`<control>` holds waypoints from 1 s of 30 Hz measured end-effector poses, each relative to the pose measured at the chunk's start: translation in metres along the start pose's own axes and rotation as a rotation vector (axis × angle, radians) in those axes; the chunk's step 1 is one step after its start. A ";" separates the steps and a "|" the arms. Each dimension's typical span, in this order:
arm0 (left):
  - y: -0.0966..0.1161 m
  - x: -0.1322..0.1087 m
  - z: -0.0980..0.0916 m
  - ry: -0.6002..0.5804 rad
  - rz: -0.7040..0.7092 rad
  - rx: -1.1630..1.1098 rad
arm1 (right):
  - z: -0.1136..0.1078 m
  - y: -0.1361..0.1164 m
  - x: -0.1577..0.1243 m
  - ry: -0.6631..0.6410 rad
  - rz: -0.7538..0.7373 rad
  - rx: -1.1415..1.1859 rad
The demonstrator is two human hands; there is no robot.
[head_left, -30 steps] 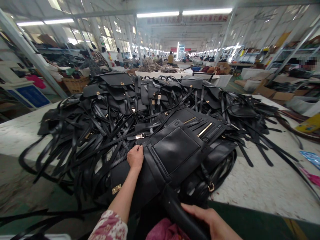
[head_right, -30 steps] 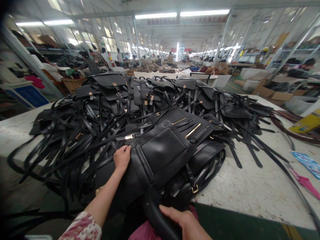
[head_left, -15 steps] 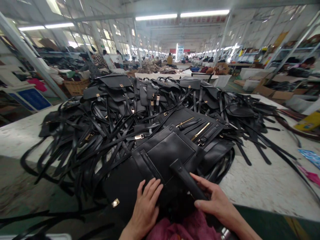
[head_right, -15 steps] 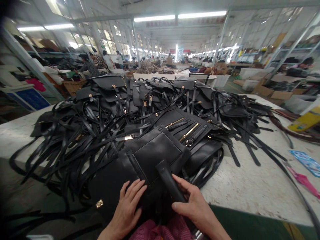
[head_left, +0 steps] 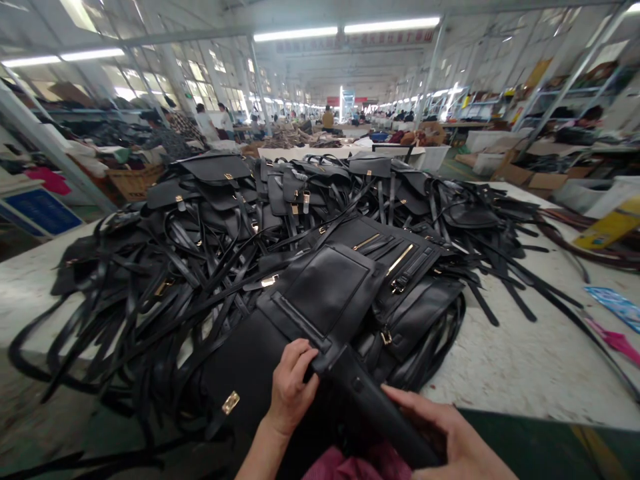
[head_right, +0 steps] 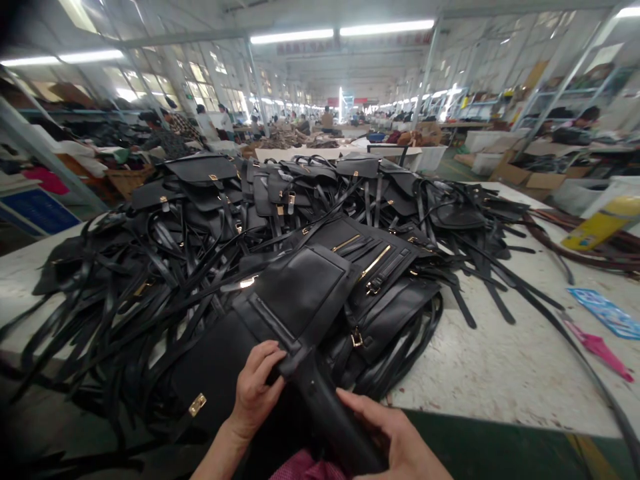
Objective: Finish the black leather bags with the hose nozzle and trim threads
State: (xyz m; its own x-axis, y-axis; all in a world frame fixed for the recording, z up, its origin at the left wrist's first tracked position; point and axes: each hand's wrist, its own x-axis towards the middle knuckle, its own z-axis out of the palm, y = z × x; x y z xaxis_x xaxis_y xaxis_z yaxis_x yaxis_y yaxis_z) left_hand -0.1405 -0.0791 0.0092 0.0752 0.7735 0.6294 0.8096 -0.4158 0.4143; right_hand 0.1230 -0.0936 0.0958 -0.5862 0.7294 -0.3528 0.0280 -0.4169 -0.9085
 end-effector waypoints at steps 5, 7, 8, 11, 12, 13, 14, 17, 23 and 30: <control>-0.012 -0.011 0.010 0.033 -0.003 0.012 | 0.011 0.003 0.028 -0.040 0.041 0.076; -0.016 -0.016 0.012 0.042 -0.006 0.011 | 0.014 0.002 0.037 -0.022 0.027 0.093; -0.016 -0.017 0.013 0.048 -0.009 0.010 | 0.014 0.001 0.039 -0.004 0.012 0.100; -0.017 -0.019 0.015 0.063 -0.014 0.004 | 0.009 0.001 0.037 0.001 -0.017 0.132; -0.016 -0.019 0.015 0.067 -0.013 0.000 | 0.007 0.002 0.034 -0.021 -0.011 0.147; -0.016 -0.019 0.015 0.070 -0.011 -0.005 | 0.005 0.003 0.032 -0.054 0.003 0.158; -0.016 -0.019 0.015 0.074 -0.009 -0.011 | 0.002 0.005 0.029 -0.088 0.019 0.169; -0.017 -0.019 0.016 0.084 -0.001 -0.028 | -0.002 0.012 0.030 -0.150 0.049 0.186; -0.016 -0.018 0.016 0.112 -0.005 -0.044 | -0.002 0.013 0.050 -0.101 0.026 0.203; -0.011 -0.016 0.017 0.131 -0.009 -0.037 | 0.012 0.003 0.056 -0.025 0.016 0.076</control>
State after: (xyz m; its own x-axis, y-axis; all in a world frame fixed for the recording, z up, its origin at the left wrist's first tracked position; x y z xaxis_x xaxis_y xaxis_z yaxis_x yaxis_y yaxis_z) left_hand -0.1403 -0.0791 -0.0169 -0.0106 0.7093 0.7048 0.7876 -0.4284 0.4429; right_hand 0.0808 -0.0605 0.0762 -0.6062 0.7091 -0.3602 -0.0239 -0.4689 -0.8829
